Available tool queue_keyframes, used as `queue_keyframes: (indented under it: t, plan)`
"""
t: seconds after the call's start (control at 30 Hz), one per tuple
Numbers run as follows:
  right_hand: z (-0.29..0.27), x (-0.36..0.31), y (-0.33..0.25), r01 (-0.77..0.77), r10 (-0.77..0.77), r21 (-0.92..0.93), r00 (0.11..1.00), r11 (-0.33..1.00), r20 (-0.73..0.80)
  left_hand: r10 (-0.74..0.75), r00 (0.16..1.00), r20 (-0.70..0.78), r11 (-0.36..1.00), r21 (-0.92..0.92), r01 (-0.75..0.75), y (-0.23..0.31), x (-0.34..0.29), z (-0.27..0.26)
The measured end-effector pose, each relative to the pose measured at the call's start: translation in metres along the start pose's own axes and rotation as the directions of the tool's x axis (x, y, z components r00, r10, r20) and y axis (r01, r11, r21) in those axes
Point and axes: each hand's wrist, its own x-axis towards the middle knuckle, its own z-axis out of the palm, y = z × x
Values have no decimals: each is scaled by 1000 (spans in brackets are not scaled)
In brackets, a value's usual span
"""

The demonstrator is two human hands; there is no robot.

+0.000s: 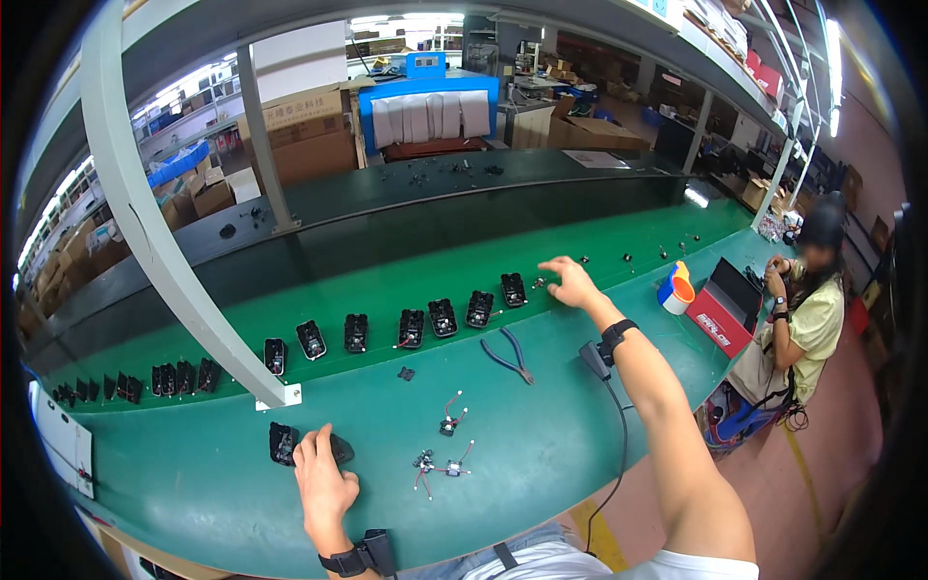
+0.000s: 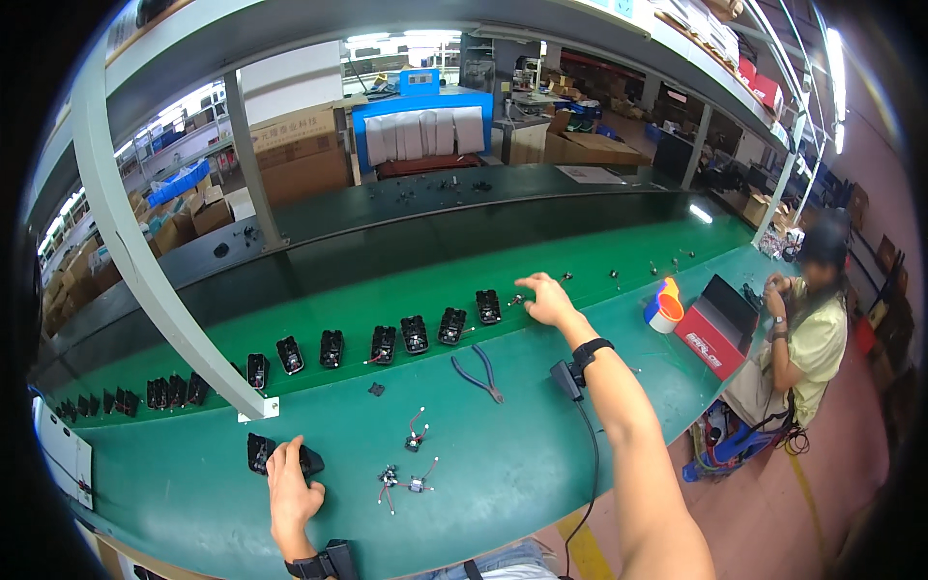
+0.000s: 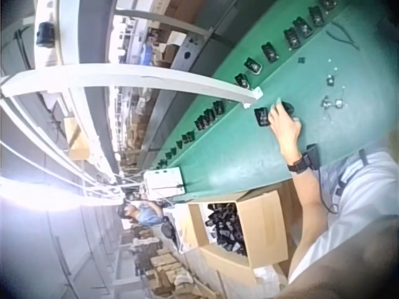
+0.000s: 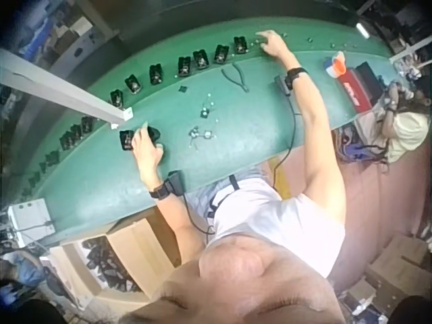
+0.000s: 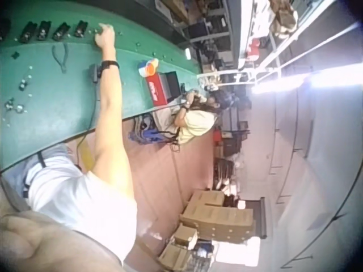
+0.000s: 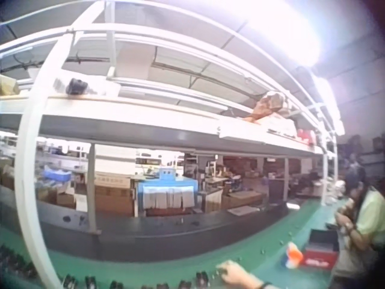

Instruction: The person assembles small black electronic devices on a green workbench. They pick up a device housing, insert a small circuit board with wires, and place the completed unit on the table. The person repeats this process for multiple units, retrieving housings from a cardboard box and components from the table.

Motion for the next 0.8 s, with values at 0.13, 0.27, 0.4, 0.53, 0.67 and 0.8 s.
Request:
queue_keyframes:
  t: [0.13, 0.27, 0.4, 0.53, 0.67, 0.8]
  plan:
    - [21, -9, -17, -137, 138, -38, 990, 990, 24, -18, 996, -83, 999, -33, 15, 9, 1, -4]
    - [31, -2, -8, -286, 286, 14, 955, 958, -76, 19, 979, -202, 971, -228, -66, 30, 7, -5]
    - [35, 1, -18, -304, 380, 336, 906, 891, -186, -64, 985, -159, 631, -771, -83, 28, 10, 8]
    - [18, -31, -79, -85, 220, 791, 973, 606, -64, -58, 998, 28, 307, -951, 44, 40, 5, -9]
    - [-13, -83, -165, -30, 53, 900, 999, 435, 8, 180, 978, 107, 170, -983, 77, 45, 2, -15]
    - [-32, -115, -255, 126, -267, 913, 964, 389, -19, 257, 957, 137, 53, -990, 128, 46, -2, -8]
